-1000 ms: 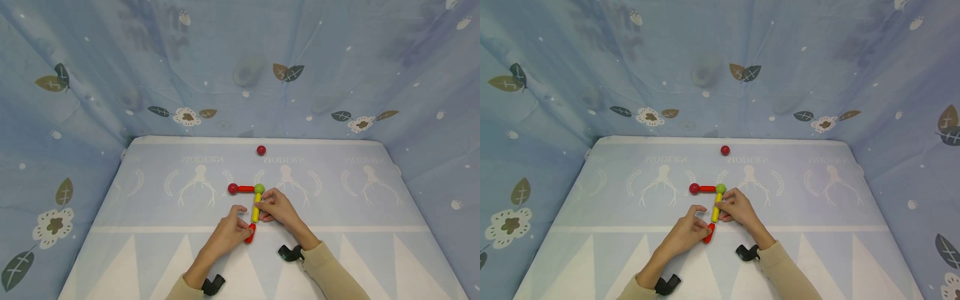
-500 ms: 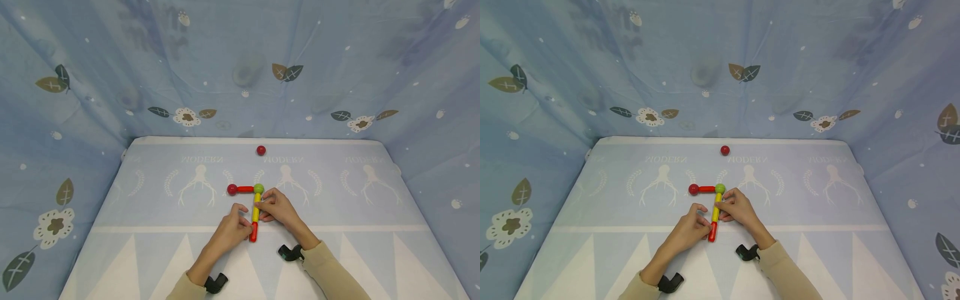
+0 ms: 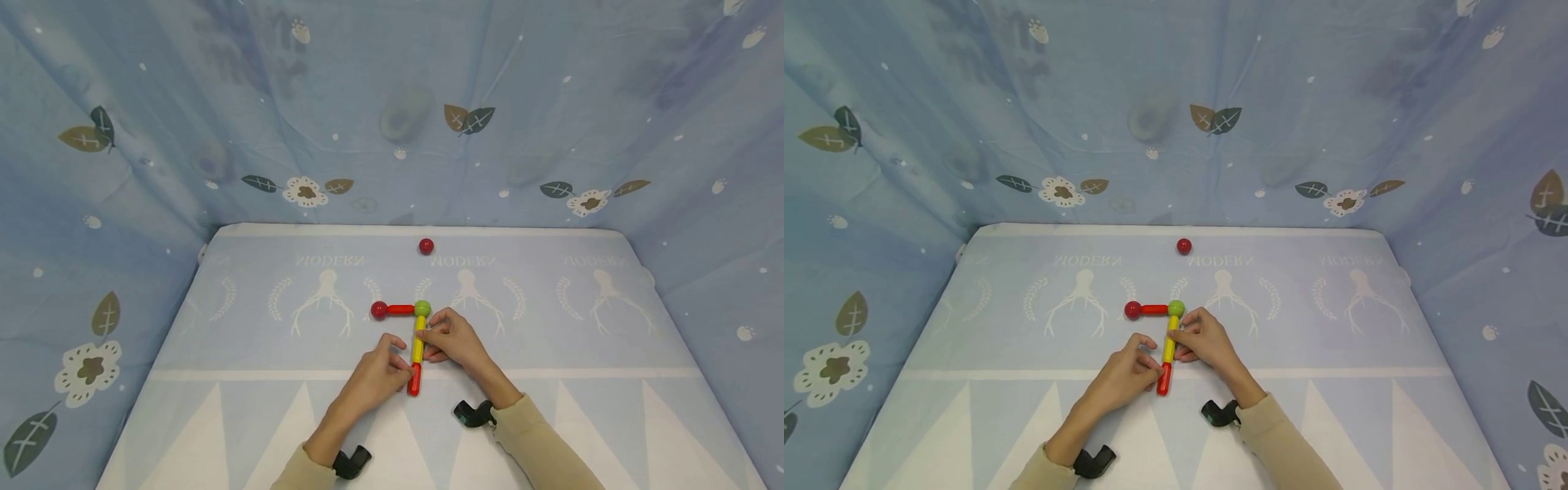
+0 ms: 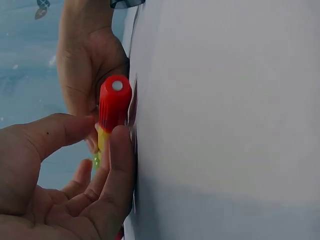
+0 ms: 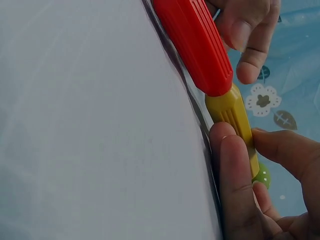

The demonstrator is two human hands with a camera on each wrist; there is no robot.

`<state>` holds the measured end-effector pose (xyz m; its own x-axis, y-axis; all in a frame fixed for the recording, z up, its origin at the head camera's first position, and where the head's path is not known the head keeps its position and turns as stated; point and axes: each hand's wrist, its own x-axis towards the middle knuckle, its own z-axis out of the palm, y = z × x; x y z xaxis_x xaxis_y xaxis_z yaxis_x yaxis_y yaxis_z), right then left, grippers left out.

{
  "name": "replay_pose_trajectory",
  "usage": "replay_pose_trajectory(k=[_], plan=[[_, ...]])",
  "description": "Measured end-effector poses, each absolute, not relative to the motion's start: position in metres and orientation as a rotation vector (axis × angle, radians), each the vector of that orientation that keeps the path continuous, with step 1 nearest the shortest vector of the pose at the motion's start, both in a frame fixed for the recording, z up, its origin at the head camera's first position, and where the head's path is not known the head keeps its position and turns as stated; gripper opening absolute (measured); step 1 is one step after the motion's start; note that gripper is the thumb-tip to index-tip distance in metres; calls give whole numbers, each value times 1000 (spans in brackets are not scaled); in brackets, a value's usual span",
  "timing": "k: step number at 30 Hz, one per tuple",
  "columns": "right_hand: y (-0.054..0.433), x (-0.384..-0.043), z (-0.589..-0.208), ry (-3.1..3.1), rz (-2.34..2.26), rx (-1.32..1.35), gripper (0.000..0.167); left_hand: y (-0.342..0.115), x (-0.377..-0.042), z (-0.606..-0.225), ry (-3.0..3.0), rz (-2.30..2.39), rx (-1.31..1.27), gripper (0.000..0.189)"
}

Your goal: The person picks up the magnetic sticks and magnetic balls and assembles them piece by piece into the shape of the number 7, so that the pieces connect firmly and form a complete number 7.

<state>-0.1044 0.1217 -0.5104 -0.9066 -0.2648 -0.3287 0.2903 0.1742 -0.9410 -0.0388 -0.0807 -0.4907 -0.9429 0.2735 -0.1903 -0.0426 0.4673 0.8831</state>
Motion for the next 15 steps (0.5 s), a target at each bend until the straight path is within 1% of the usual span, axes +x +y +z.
replay_pose_trajectory(k=[3, 7, 12, 15], plan=[[121, -104, -510, 2038, -1788, 42, 41, -87, -46, -488, 2455, 1445, 209, 34], [120, -104, -508, 2030, -1794, 76, 40, -96, -64, -478, 2548, 1438, 210, 33], [118, -103, -508, 2034, -1811, 97, 39, -104, -100, -465, 2660, 1420, 177, 32], [119, -104, -509, 2033, -1826, 103, 40, -105, -127, -458, 2680, 1413, 170, 35]])
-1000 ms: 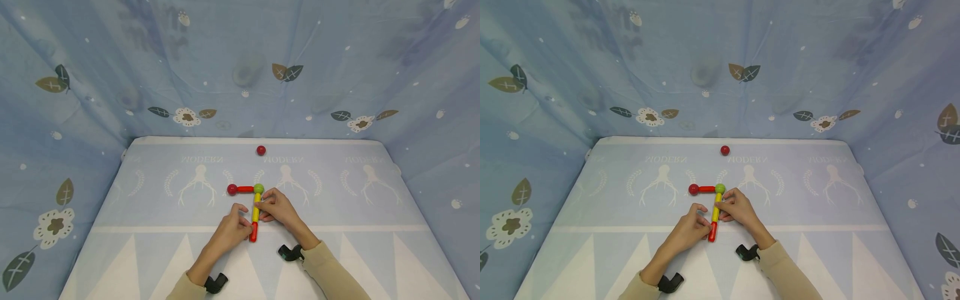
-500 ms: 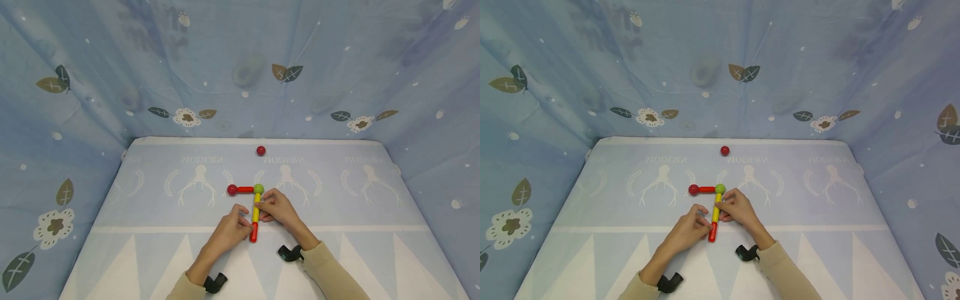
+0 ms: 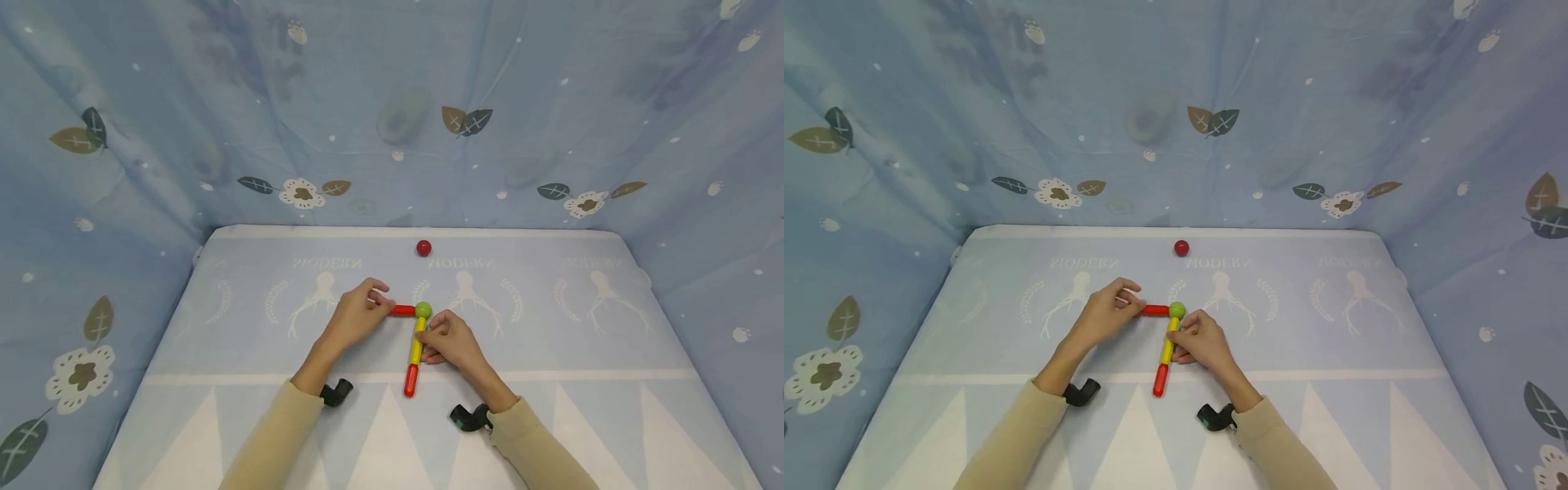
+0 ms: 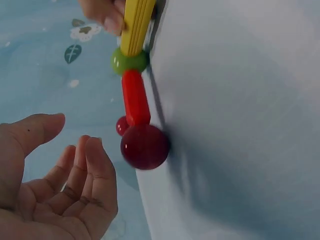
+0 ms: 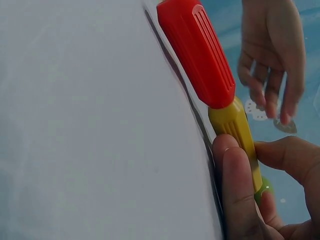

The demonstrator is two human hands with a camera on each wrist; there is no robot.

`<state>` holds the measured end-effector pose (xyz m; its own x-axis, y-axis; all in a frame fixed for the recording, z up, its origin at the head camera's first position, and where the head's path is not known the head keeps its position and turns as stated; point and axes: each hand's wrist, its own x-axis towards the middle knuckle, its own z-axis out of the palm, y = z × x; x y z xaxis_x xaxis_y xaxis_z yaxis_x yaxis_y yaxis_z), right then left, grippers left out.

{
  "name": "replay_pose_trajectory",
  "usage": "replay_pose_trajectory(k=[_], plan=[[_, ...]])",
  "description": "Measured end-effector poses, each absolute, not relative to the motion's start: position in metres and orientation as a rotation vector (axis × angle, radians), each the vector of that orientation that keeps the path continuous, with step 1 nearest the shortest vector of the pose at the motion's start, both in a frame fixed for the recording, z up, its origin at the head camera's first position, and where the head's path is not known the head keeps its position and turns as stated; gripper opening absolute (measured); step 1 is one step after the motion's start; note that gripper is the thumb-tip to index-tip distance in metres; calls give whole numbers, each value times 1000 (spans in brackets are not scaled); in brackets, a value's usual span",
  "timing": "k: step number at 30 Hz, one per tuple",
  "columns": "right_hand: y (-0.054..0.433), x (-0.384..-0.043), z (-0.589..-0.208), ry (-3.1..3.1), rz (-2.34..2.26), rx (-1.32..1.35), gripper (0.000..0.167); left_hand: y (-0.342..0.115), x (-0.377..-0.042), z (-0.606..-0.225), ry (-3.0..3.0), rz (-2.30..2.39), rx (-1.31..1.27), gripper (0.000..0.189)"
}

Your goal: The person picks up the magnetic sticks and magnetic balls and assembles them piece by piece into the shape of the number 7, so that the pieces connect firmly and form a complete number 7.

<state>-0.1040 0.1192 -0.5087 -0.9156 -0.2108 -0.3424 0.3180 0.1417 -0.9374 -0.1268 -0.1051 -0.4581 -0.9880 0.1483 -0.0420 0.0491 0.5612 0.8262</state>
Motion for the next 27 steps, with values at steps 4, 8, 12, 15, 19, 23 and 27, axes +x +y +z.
replay_pose_trajectory(k=[4, 8, 12, 15, 19, 23, 27], plan=[[120, -104, -511, 2027, -1851, 111, 42, -102, -162, -452, 2689, 1407, 201, 40], [120, -104, -512, 2033, -1861, 124, 43, -93, -195, -453, 2702, 1388, 249, 43], [118, -103, -512, 2038, -1860, 129, 43, -79, -224, -457, 2662, 1400, 241, 45], [118, -102, -512, 2043, -1857, 137, 42, -67, -241, -463, 2618, 1378, 201, 49], [117, -103, -511, 2053, -1846, 151, 38, -54, -260, -472, 2608, 1315, 156, 53], [115, -101, -503, 2061, -1841, 142, 34, -46, -272, -482, 2620, 1254, 147, 53], [114, -98, -487, 2051, -1851, 110, 33, -41, -276, -487, 2650, 1186, 158, 52]])
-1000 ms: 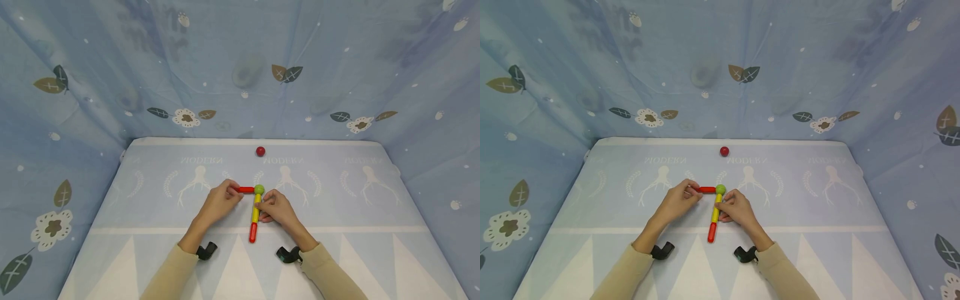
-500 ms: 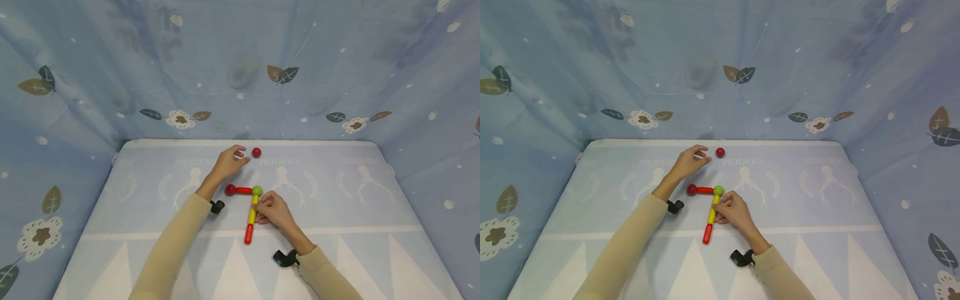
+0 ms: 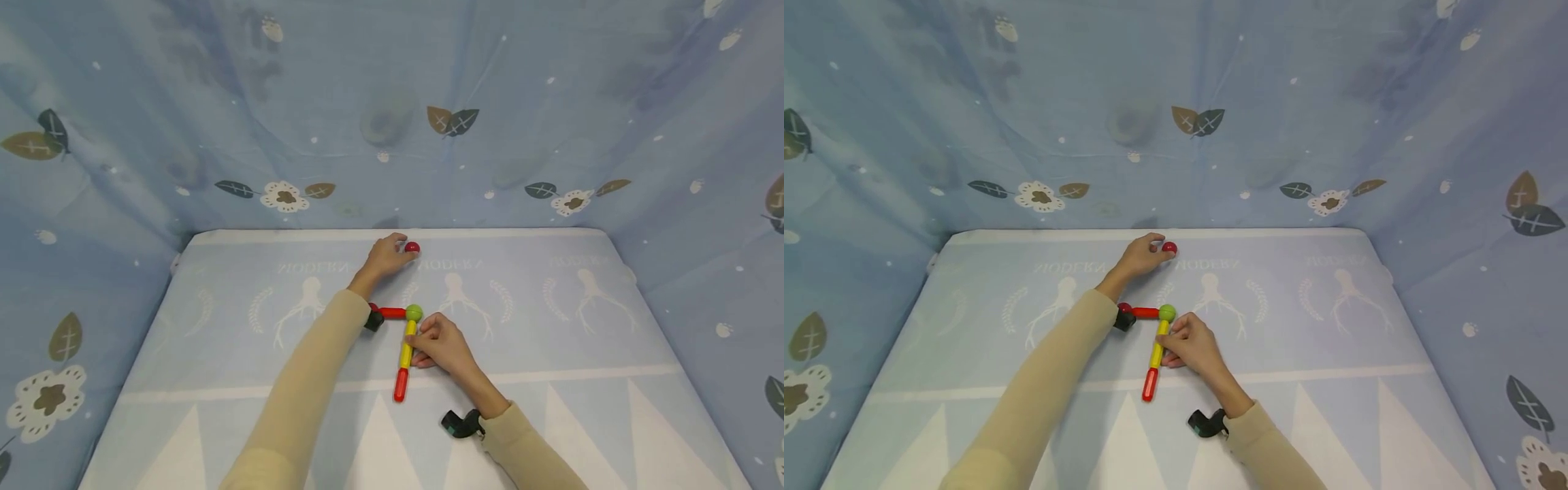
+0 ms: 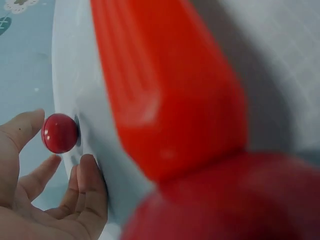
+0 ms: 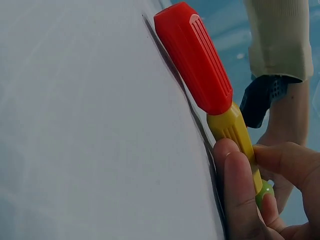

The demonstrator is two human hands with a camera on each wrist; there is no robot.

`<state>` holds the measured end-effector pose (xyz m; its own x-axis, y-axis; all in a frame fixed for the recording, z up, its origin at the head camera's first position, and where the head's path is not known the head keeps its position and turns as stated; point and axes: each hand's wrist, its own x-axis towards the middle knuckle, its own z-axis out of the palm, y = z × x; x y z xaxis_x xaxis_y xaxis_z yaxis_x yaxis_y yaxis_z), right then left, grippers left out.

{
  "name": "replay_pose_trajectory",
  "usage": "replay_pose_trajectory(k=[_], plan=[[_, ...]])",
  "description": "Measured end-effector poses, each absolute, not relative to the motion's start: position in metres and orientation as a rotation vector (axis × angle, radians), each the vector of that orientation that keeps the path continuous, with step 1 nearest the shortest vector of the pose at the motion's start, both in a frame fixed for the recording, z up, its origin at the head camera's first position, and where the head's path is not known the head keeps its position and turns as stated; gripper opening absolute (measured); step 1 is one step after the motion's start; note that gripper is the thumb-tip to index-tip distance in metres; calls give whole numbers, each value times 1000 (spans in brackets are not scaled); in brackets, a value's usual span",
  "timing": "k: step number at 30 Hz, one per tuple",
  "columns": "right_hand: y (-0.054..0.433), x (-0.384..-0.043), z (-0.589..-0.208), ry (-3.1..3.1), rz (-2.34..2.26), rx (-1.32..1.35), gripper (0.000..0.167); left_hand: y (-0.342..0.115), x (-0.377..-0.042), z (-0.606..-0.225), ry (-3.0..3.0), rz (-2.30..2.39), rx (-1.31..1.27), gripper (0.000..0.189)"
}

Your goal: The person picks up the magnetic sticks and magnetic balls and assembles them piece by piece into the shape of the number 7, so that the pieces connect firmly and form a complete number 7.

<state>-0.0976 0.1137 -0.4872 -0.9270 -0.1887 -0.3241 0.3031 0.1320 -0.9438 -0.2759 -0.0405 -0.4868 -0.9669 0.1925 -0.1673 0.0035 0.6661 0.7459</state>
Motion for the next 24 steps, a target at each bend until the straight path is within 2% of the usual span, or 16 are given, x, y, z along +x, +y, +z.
replay_pose_trajectory(k=[10, 19, 24], plan=[[115, -97, -480, 2035, -1841, 71, 35, -32, -272, -486, 2768, 1023, 142, 45], [115, -96, -481, 2063, -1840, 70, 33, -32, -269, -480, 2740, 1072, 148, 43], [115, -96, -480, 2060, -1837, 76, 35, -38, -254, -467, 2684, 1146, 161, 45]])
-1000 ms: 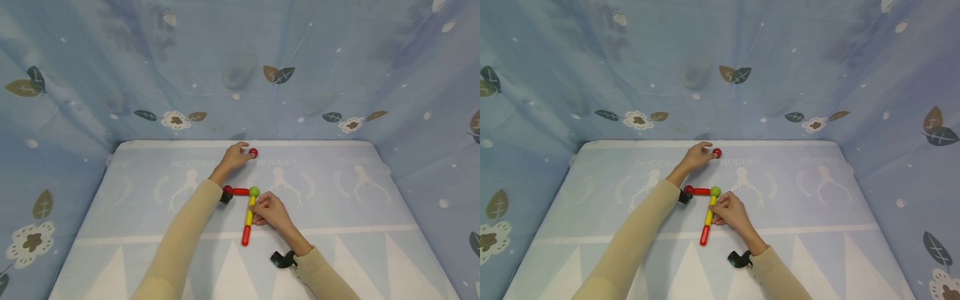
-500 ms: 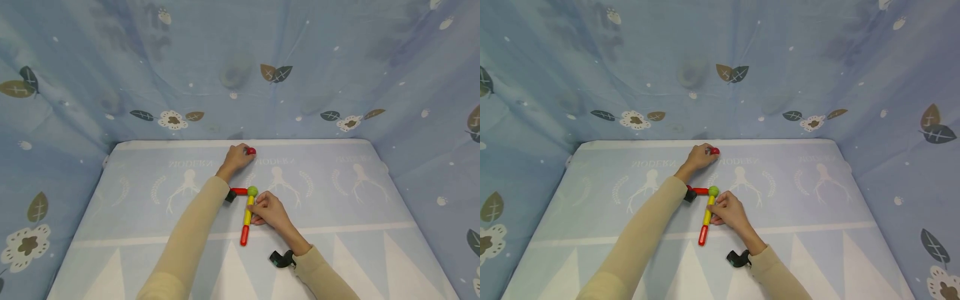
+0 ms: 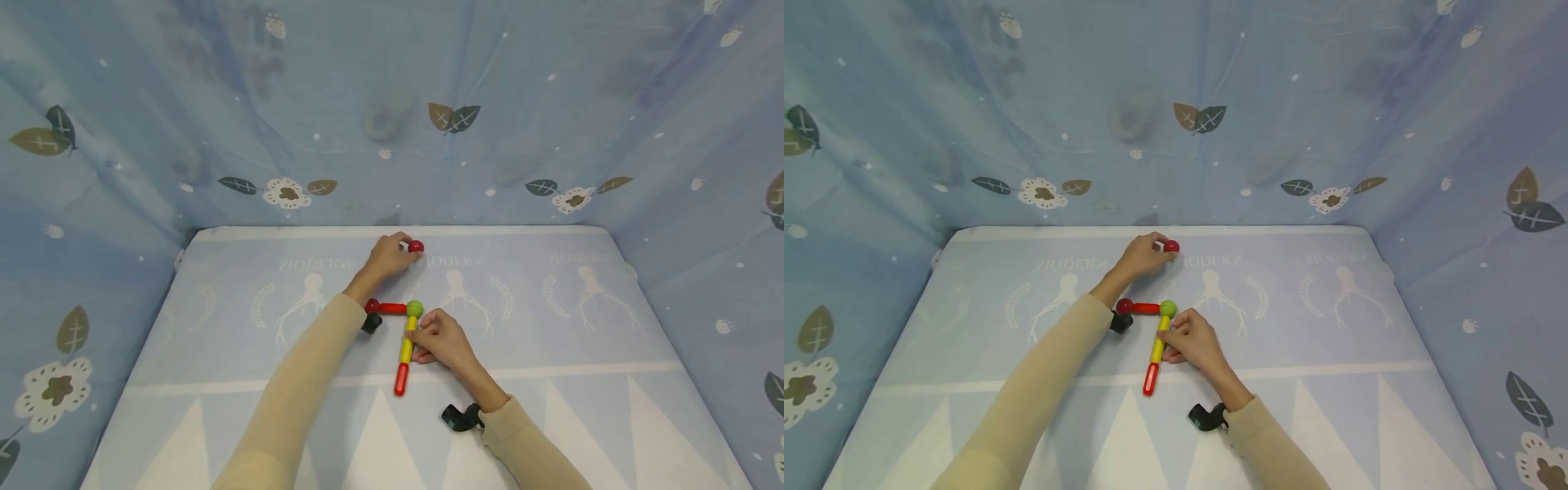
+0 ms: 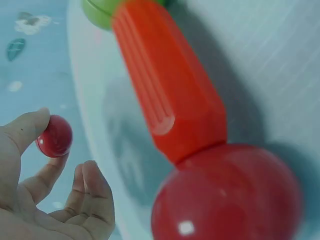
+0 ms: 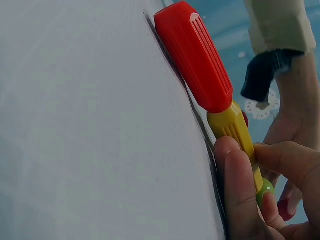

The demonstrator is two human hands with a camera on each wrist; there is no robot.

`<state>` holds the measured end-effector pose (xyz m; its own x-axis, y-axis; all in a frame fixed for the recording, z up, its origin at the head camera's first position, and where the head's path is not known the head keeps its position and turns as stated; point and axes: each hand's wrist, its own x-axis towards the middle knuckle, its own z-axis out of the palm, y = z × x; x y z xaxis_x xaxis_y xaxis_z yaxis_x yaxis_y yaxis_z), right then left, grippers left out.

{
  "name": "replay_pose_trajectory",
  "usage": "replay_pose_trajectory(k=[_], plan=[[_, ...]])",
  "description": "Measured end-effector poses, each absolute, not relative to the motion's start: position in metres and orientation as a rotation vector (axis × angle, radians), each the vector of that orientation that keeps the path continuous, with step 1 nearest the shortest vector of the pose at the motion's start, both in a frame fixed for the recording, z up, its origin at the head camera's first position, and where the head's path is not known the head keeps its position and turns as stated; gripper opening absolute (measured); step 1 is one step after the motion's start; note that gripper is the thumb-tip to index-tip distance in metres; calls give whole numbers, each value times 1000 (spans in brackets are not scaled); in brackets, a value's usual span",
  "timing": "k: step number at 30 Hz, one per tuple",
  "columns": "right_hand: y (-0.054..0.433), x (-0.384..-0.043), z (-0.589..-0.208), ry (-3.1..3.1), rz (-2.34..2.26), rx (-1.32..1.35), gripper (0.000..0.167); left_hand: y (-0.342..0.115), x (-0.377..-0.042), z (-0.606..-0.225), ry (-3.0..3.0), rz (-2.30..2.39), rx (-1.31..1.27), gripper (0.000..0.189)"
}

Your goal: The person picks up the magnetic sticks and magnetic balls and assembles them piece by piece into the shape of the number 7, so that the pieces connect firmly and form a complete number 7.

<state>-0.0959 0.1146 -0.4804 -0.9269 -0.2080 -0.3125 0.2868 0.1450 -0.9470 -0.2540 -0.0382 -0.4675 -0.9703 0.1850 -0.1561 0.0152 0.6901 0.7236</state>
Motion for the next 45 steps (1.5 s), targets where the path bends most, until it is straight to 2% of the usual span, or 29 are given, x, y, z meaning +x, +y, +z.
replay_pose_trajectory(k=[11, 19, 28, 35, 45], plan=[[113, -97, -483, 2075, -1809, 83, 32, -70, -189, -440, 2645, 1304, 320, 49], [118, -105, -514, 2045, -1836, 86, 41, -86, -128, -441, 2622, 1391, 349, 45], [119, -102, -515, 2050, -1850, 81, 42, -98, -61, -448, 2565, 1475, 336, 42], [118, -100, -514, 2050, -1856, 69, 40, -107, -38, -456, 2524, 1486, 283, 40], [118, -100, -512, 2051, -1858, 83, 39, -116, -24, -475, 2487, 1304, 354, 33]])
